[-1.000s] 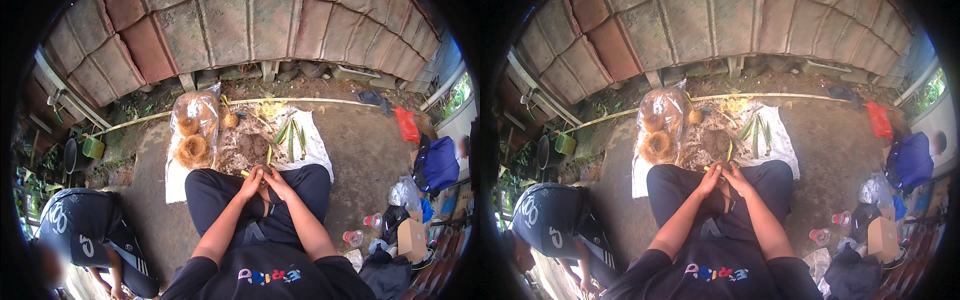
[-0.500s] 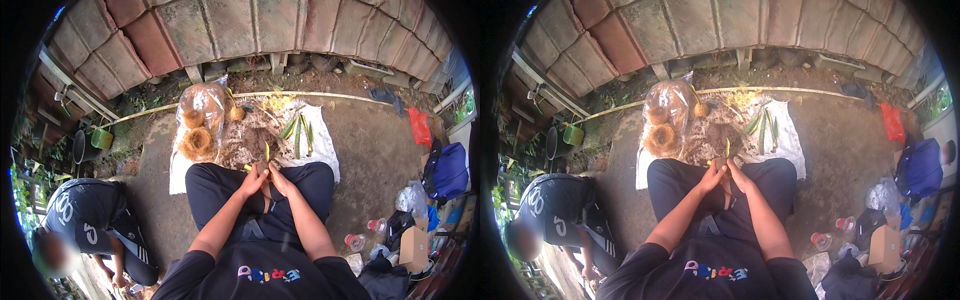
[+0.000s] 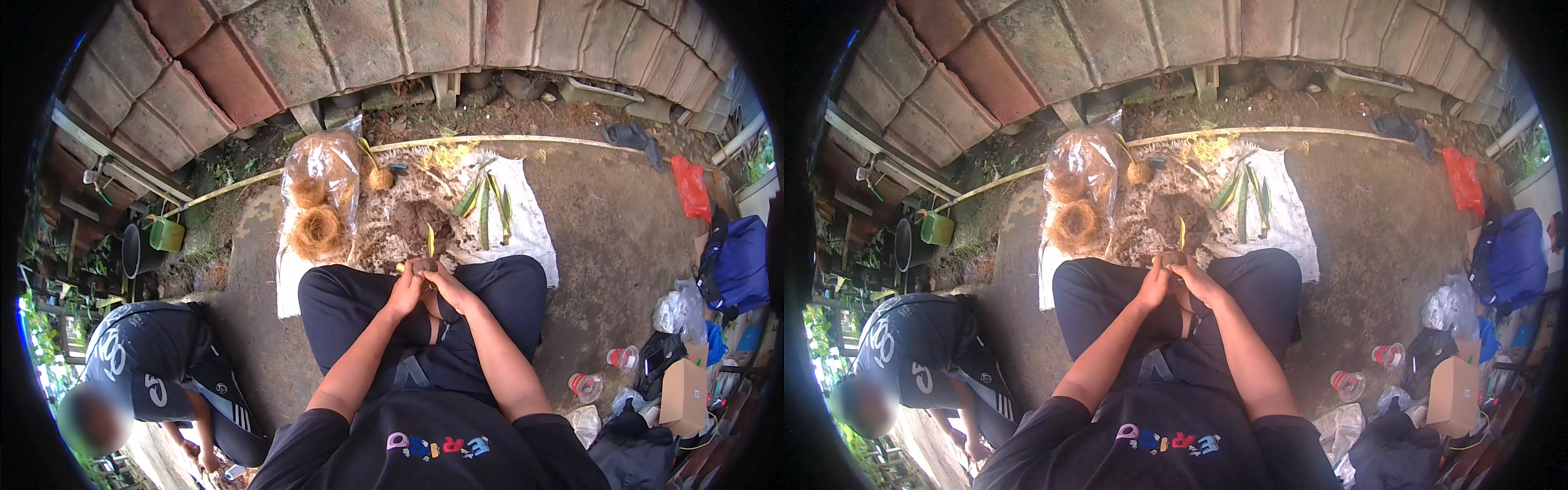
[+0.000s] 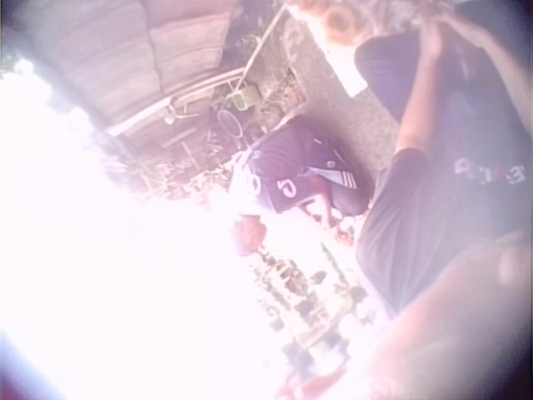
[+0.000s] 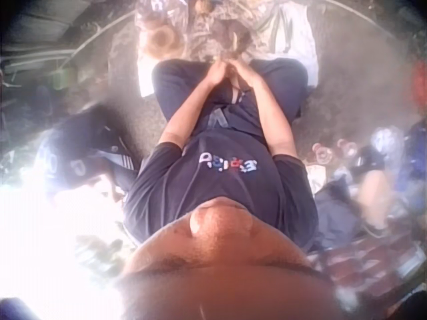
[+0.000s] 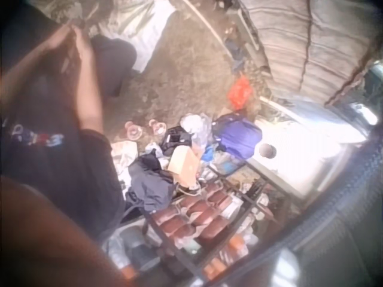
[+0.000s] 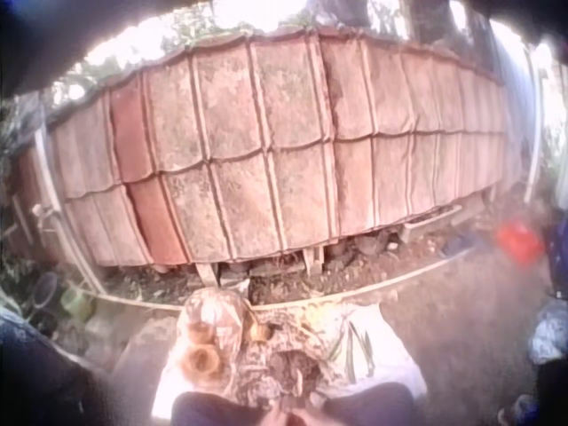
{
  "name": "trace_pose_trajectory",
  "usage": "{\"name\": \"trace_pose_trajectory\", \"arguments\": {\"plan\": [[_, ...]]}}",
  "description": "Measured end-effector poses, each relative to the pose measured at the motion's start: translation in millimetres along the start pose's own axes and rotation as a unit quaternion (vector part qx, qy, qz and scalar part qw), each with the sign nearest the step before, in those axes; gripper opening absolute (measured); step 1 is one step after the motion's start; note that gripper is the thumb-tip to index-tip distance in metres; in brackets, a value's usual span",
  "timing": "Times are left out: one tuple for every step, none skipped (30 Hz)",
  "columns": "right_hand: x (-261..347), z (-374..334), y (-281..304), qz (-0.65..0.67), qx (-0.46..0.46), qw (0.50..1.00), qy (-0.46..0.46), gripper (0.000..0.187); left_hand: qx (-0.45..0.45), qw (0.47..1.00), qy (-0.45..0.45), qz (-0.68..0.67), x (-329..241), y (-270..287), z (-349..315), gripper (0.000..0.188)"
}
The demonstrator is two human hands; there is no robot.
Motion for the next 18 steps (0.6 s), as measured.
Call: {"name": "trace_pose_trajectory", "arguments": {"plan": [[0, 0, 0, -0.013, -0.001, 1.000, 0.008, 0.059, -0.018, 0.999, -0.026, 0.031, -2, 0, 0, 0.041], [0, 1, 0, -0.013, -0.003, 1.000, 0.013, 0.059, -0.036, 0.996, -0.053, 0.062, -4, 1, -1, 0.040], [0, 1, 1, -0.013, -0.005, 1.000, 0.018, 0.059, -0.035, 0.996, -0.046, 0.070, -5, 1, -1, 0.040], [4, 1, 0, -0.014, -0.007, 1.000, 0.022, 0.059, -0.033, 0.996, -0.038, 0.078, -10, 1, -5, 0.039], [8, 0, -1, -0.011, -0.001, 1.000, 0.019, 0.059, -0.031, 0.995, -0.031, 0.086, -14, 1, -7, 0.039], [12, 0, 0, -0.009, 0.004, 1.000, 0.017, 0.059, -0.030, 0.996, -0.029, 0.080, -12, 1, -5, 0.040], [17, -1, -1, -0.007, 0.010, 1.000, 0.015, 0.058, -0.030, 0.996, -0.029, 0.074, -10, 1, -3, 0.040], [16, -1, -2, 0.001, 0.001, 1.000, 0.015, 0.057, -0.031, 0.997, -0.028, 0.069, -7, 1, -2, 0.041], [16, 0, -4, 0.009, -0.009, 1.000, 0.015, 0.056, -0.017, 0.998, -0.036, 0.058, -5, 1, 0, 0.044], [12, 1, -2, 0.016, -0.021, 1.000, 0.015, 0.054, -0.001, 0.998, -0.045, 0.048, -5, 1, 1, 0.047], [9, 1, -2, 0.012, -0.015, 0.999, 0.027, 0.054, 0.017, 0.999, -0.040, 0.029, -4, 1, 1, 0.050], [6, 1, -1, 0.009, -0.008, 0.999, 0.038, 0.054, 0.034, 0.999, -0.036, 0.010, -4, 1, 1, 0.053], [1, 3, 2, 0.004, -0.003, 0.999, 0.051, 0.054, 0.054, 0.998, -0.020, -0.018, -5, 1, 1, 0.056], [-4, 4, 4, -0.037, -0.021, 0.996, 0.077, 0.054, 0.075, 0.996, -0.004, -0.046, -6, 0, 0, 0.059], [-9, 4, 5, -0.078, -0.040, 0.991, 0.103, 0.055, 0.071, 0.997, -0.014, -0.027, -8, 0, 0, 0.059], [-7, 3, 2, -0.119, -0.054, 0.983, 0.128, 0.055, 0.064, 0.998, -0.023, -0.010, -8, 1, -2, 0.059], [-5, 1, 3, -0.161, -0.062, 0.978, 0.118, 0.055, 0.063, 0.998, -0.027, 0.002, -9, 1, -4, 0.058], [-2, -1, 4, -0.204, -0.070, 0.971, 0.107, 0.054, 0.062, 0.997, -0.031, 0.014, -10, 1, -5, 0.058]]}}
Point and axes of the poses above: each hand's wrist, its own z-axis towards the middle knuckle, its own y-axis out of the back of the hand, x = y × z, the point moved 2 cm from there along z, towards the middle knuckle, and after that the axes turned 11 degrees about y, right-handed, at the moved point
